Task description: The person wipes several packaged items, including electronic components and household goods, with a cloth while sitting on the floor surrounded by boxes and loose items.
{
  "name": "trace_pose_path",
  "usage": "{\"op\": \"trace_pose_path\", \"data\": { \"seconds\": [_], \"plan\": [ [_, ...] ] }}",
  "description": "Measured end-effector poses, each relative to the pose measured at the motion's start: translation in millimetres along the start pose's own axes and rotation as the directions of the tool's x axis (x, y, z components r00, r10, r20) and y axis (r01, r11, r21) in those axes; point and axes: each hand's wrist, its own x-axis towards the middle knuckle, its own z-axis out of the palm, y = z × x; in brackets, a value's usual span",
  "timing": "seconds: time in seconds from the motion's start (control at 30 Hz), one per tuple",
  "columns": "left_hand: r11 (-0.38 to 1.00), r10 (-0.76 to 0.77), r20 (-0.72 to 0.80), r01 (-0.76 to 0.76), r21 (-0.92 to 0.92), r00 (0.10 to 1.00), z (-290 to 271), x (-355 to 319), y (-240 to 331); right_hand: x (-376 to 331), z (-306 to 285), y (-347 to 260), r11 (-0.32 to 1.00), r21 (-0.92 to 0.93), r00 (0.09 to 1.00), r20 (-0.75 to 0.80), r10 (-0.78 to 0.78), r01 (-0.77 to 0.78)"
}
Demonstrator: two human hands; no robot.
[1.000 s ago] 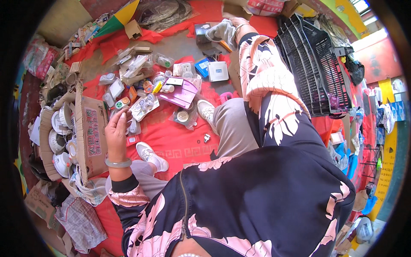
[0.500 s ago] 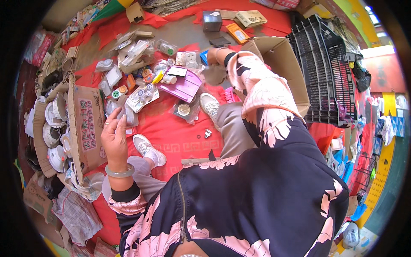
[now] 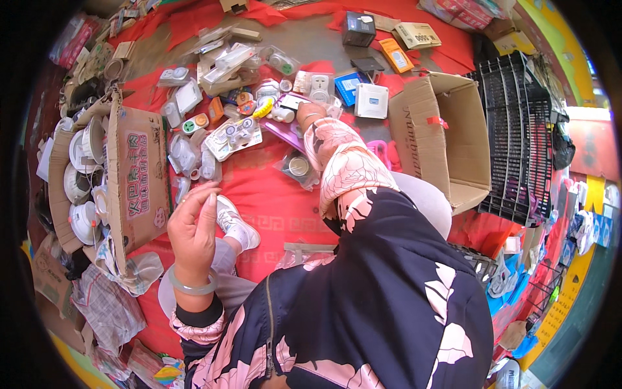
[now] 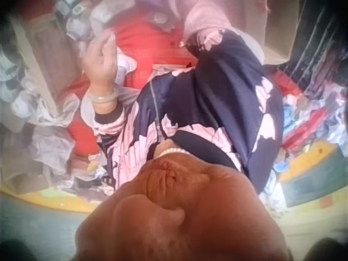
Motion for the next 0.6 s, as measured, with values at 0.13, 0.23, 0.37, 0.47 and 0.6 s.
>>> {"op": "trace_pose_path", "data": {
  "seconds": [0.13,0.23,0.37,0.47,0.6],
  "plan": [
    [1.000,0.005,-0.026,-0.004,0.013,1.000,-6,-6,-3,-5,-6,4,1.000,0.008,0.997,-0.079,-0.009,0.010],
    [0.995,0.098,0.007,-0.098,0.014,0.995,-5,-4,6,48,32,87,0.982,-0.091,0.986,0.007,-0.165,0.165],
    [1.000,0.028,-0.056,-0.028,0.004,0.998,-4,-17,-5,-10,-63,63,0.892,0.375,0.943,0.113,-0.314,0.252],
    [0.995,-0.040,-0.041,0.036,-0.089,0.998,1,-16,-3,-48,-100,66,0.663,0.673,0.876,0.048,-0.480,0.327],
    [0.929,-0.145,0.004,0.137,-0.344,0.989,7,-8,-16,-120,-151,28,0.355,0.931,0.823,0.134,-0.552,0.086]
  ]
}}
